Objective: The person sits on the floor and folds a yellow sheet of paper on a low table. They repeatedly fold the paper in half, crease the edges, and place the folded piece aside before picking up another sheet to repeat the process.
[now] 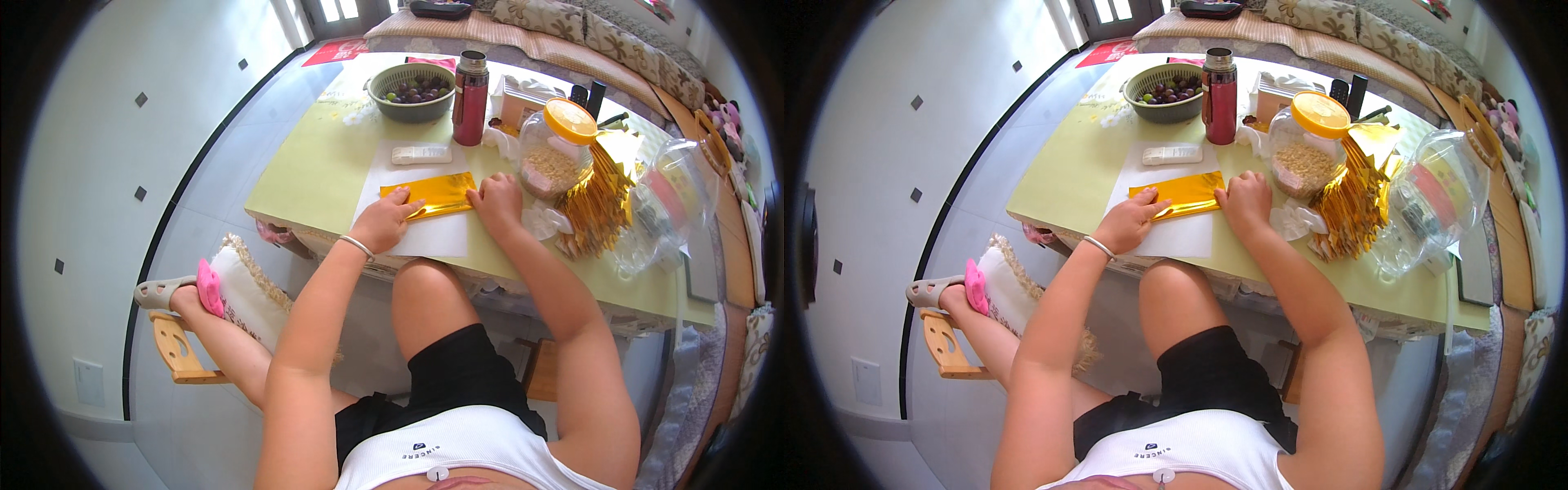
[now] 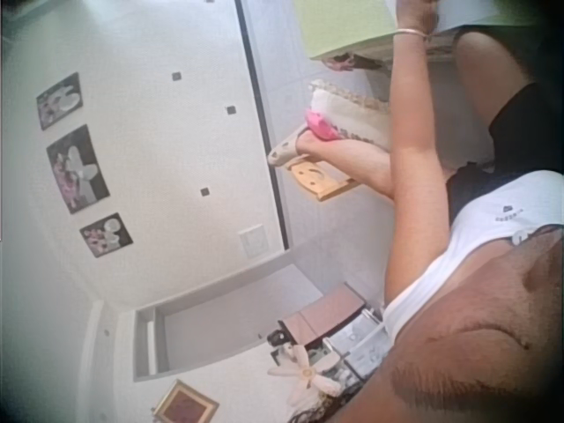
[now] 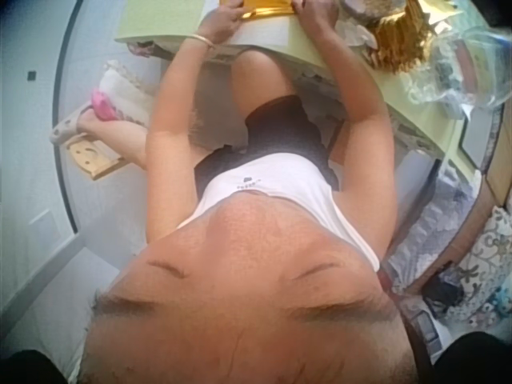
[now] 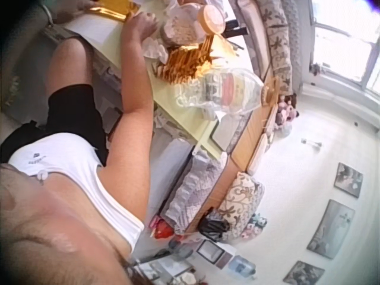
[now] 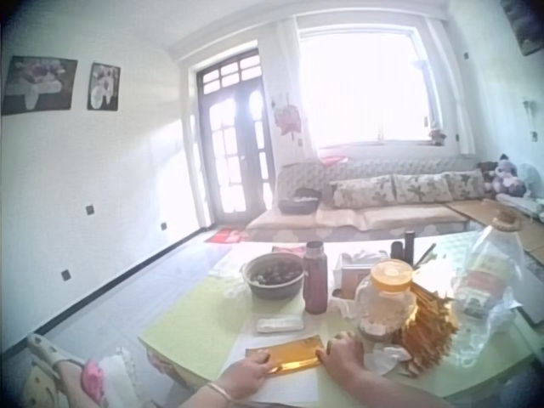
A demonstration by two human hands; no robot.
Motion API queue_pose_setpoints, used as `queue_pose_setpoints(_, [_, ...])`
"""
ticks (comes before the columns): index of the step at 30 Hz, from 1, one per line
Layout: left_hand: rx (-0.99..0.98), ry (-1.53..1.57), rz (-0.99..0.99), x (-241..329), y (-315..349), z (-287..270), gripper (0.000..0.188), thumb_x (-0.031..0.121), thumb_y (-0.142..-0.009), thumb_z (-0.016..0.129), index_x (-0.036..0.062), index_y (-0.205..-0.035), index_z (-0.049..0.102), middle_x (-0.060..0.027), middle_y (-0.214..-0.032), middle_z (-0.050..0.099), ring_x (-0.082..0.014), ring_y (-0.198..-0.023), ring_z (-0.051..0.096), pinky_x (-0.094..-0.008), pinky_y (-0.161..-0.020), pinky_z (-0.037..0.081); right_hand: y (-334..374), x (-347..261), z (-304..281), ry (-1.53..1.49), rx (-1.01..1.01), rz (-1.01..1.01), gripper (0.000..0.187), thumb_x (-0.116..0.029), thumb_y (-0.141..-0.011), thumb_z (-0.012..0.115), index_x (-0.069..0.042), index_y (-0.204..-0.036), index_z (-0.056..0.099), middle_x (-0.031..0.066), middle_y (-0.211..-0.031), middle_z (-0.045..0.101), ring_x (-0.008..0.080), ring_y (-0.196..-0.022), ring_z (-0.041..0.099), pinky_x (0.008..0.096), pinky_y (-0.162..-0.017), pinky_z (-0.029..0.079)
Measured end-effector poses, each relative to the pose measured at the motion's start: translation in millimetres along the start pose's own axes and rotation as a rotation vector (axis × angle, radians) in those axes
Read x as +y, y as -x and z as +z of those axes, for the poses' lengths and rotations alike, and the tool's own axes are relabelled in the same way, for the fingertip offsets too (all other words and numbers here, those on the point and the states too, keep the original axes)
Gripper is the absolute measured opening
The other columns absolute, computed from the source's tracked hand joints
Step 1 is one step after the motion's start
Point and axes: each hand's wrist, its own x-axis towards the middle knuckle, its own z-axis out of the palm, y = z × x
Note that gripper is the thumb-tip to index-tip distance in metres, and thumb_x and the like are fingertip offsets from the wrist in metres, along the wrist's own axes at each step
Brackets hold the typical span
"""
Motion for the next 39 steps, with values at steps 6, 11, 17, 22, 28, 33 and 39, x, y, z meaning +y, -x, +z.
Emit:
queue_pose_setpoints(6, [-0.105,-0.374,0.106,25.5,12.2,-6.5,0.077,0.067,-0.089,0.054,0.0267,-0.152,0.038,-0.0384,-0.153,0.024,-0.0472,-0.147,0.020,-0.0466,-0.120,0.018,-6.4,0.9,-11.9,-0.153,-0.080,0.086,0.038,-0.030,-0.085,0.072,-0.006,-0.114,0.067,0.0132,-0.122,0.063,0.0325,-0.121,0.053,0.0446,-0.101,0.044])
queue_pose_setpoints(11, [-0.132,-0.414,0.037,31.5,16.0,-2.8,0.082,0.069,-0.089,0.049,0.0251,-0.156,0.030,-0.0316,-0.159,0.017,-0.0418,-0.150,0.013,-0.0529,-0.120,0.011,31.2,-30.4,-9.8,-0.060,-0.396,-0.511,0.075,-0.051,-0.094,0.054,-0.002,-0.148,0.039,0.0181,-0.160,0.027,0.0303,-0.150,0.021,0.0469,-0.122,0.012])
queue_pose_setpoints(17, [-0.118,-0.420,-0.090,20.7,48.3,-4.3,0.088,0.070,-0.091,0.044,0.0142,-0.157,0.025,-0.0225,-0.163,0.012,-0.0344,-0.153,0.007,-0.0572,-0.119,0.005,43.4,4.2,-32.1,-0.004,-0.511,-0.474,0.084,-0.059,-0.098,0.043,0.001,-0.153,0.025,0.0186,-0.161,0.023,0.0296,-0.151,0.017,0.0441,-0.122,0.014])
queue_pose_setpoints(22, [0.139,-0.343,-0.157,-12.5,58.2,-1.8,0.072,0.051,-0.091,0.059,0.0080,-0.146,0.042,-0.0236,-0.147,0.041,-0.0350,-0.138,0.037,-0.0508,-0.113,0.028,29.6,15.8,-41.2,-0.175,-0.502,-0.324,0.065,-0.044,-0.097,0.056,0.004,-0.139,0.047,0.0223,-0.158,0.029,0.0327,-0.148,0.025,0.0450,-0.119,0.024])
queue_pose_setpoints(28, [0.499,0.046,-0.530,-23.1,-9.6,-12.5,0.034,0.015,-0.080,0.074,0.0025,-0.111,0.069,-0.0160,-0.105,0.069,-0.0282,-0.095,0.066,-0.0380,-0.086,0.053,-13.8,-1.3,-8.3,-1.067,-0.335,0.204,0.042,-0.001,-0.095,0.053,0.002,-0.137,0.048,0.0129,-0.091,0.065,0.0192,-0.067,0.066,0.0287,-0.063,0.058])
queue_pose_setpoints(33, [0.500,-0.100,-0.647,-43.0,-30.6,-2.1,0.021,0.013,-0.074,0.074,0.0050,-0.094,0.073,-0.0140,-0.094,0.071,-0.0263,-0.083,0.068,-0.0366,-0.079,0.054,-26.1,4.0,17.1,-1.139,-0.442,0.455,0.056,0.003,-0.094,0.050,0.003,-0.147,0.033,0.0140,-0.091,0.063,0.0174,-0.067,0.066,0.0284,-0.060,0.058])
queue_pose_setpoints(39, [0.469,0.017,-0.680,-46.8,-31.6,-2.0,0.011,0.011,-0.075,0.072,0.0053,-0.085,0.072,-0.0108,-0.077,0.070,-0.0255,-0.070,0.068,-0.0369,-0.069,0.054,-21.4,3.2,24.7,-1.134,-0.428,0.356,0.059,0.006,-0.093,0.048,0.007,-0.149,0.027,0.0171,-0.093,0.064,0.0194,-0.070,0.067,0.0289,-0.061,0.058])
